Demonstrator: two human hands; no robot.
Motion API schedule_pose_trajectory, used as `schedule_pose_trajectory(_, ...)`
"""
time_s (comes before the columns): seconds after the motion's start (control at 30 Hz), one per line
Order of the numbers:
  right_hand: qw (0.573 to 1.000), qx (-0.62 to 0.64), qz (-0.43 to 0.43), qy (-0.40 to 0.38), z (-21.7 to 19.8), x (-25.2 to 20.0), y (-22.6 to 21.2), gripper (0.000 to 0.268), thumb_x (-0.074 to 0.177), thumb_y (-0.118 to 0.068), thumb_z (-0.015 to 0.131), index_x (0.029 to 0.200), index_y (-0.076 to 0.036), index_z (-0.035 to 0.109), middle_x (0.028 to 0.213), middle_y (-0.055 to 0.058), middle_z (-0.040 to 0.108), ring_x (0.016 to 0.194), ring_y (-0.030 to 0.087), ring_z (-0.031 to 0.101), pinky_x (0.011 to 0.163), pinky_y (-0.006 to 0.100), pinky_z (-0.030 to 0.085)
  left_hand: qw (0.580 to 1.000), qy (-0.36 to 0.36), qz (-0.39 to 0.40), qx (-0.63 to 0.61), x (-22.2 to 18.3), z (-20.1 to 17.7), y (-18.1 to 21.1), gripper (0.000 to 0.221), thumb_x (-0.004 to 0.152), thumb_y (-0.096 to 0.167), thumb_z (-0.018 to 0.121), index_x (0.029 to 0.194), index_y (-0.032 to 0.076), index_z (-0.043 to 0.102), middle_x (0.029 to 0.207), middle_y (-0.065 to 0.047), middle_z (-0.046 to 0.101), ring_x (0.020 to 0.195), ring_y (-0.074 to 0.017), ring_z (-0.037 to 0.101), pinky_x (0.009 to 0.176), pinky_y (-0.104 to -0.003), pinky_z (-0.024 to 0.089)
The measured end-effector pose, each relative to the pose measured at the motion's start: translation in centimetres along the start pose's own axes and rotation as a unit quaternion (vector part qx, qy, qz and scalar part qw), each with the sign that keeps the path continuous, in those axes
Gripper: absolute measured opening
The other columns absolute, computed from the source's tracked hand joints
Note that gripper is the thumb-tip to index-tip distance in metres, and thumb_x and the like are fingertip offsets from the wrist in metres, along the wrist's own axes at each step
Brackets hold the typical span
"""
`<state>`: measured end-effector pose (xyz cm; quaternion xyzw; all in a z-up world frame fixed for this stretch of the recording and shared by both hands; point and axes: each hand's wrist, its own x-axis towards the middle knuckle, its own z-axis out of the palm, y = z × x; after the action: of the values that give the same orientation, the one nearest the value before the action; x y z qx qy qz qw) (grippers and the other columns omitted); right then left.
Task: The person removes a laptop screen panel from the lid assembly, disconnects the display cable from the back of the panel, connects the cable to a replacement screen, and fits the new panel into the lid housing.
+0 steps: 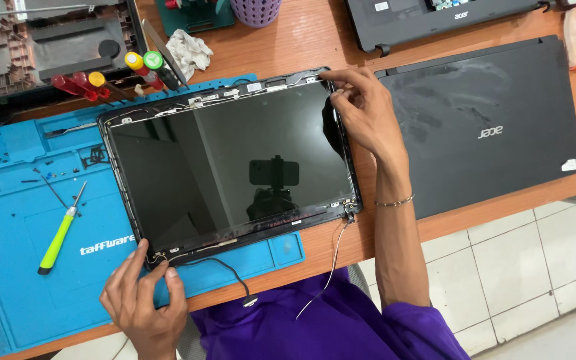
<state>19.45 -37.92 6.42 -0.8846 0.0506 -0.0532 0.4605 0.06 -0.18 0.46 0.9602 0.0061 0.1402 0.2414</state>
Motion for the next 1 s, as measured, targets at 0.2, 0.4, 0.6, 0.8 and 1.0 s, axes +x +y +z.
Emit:
schedule_pose_trajectory(0.2, 0.999, 0.049, 0.018, 0.004, 0.2, 0.1, 0.7, 0.048, 0.087, 0.0, 0.073, 0.133, -0.011, 0.066, 0.102, -0.001, 0.066, 0.081, 0.004, 0.059, 0.073, 0.021, 0.053, 1.0, -0.001, 0.001, 0.006, 0.0, 0.0, 0.0, 0.008, 0.09, 0.011, 0.069, 0.096, 0.008, 0.072, 0.142, -0.008, 0.067, 0.135, -0.0266, 0.056, 0.118, -0.043, 0.036)
schedule_pose_trajectory(0.4, 0.997, 0.076, 0.014, 0.024, 0.6, 0.0, 1.7, 0.054, 0.086, 0.004, 0.077, 0.137, -0.005, 0.063, 0.103, 0.003, 0.067, 0.083, 0.006, 0.059, 0.074, 0.021, 0.053, 1.0, 0.006, 0.014, -0.008, 0.7, -0.2, 0.5, 0.008, 0.089, 0.012, 0.07, 0.095, 0.007, 0.072, 0.14, -0.008, 0.067, 0.132, -0.028, 0.058, 0.115, -0.043, 0.037)
schedule_pose_trajectory(0.6, 0.996, 0.064, 0.029, 0.047, 0.8, -0.3, 2.0, 0.043, 0.089, 0.0, 0.08, 0.13, 0.001, 0.068, 0.099, 0.004, 0.072, 0.087, 0.008, 0.067, 0.081, 0.023, 0.058, 0.999, 0.018, 0.025, -0.041, 2.1, -1.5, 1.5, 0.008, 0.085, 0.01, 0.072, 0.092, 0.006, 0.073, 0.133, -0.01, 0.068, 0.124, -0.0296, 0.06, 0.108, -0.044, 0.039)
schedule_pose_trajectory(0.8, 0.998, -0.006, 0.059, 0.011, 0.0, -1.0, 0.2, 0.038, 0.087, -0.005, 0.082, 0.124, -0.001, 0.073, 0.091, 0.005, 0.074, 0.079, 0.008, 0.066, 0.072, 0.024, 0.056, 0.994, 0.004, -0.045, -0.104, 3.9, -2.6, 1.8, 0.003, 0.091, 0.01, 0.072, 0.093, 0.007, 0.071, 0.12, -0.005, 0.072, 0.113, -0.0259, 0.064, 0.102, -0.041, 0.042)
schedule_pose_trajectory(1.0, 0.989, -0.114, 0.089, 0.011, -0.6, -2.7, -0.6, 0.035, 0.087, -0.016, 0.084, 0.117, 0.0, 0.075, 0.09, 0.01, 0.077, 0.08, 0.014, 0.072, 0.073, 0.029, 0.057, 0.987, 0.012, -0.089, -0.131, 6.4, -2.3, 1.6, 0.014, 0.096, 0.009, 0.07, 0.11, 0.006, 0.07, 0.107, -0.008, 0.07, 0.098, -0.0233, 0.067, 0.09, -0.038, 0.05)
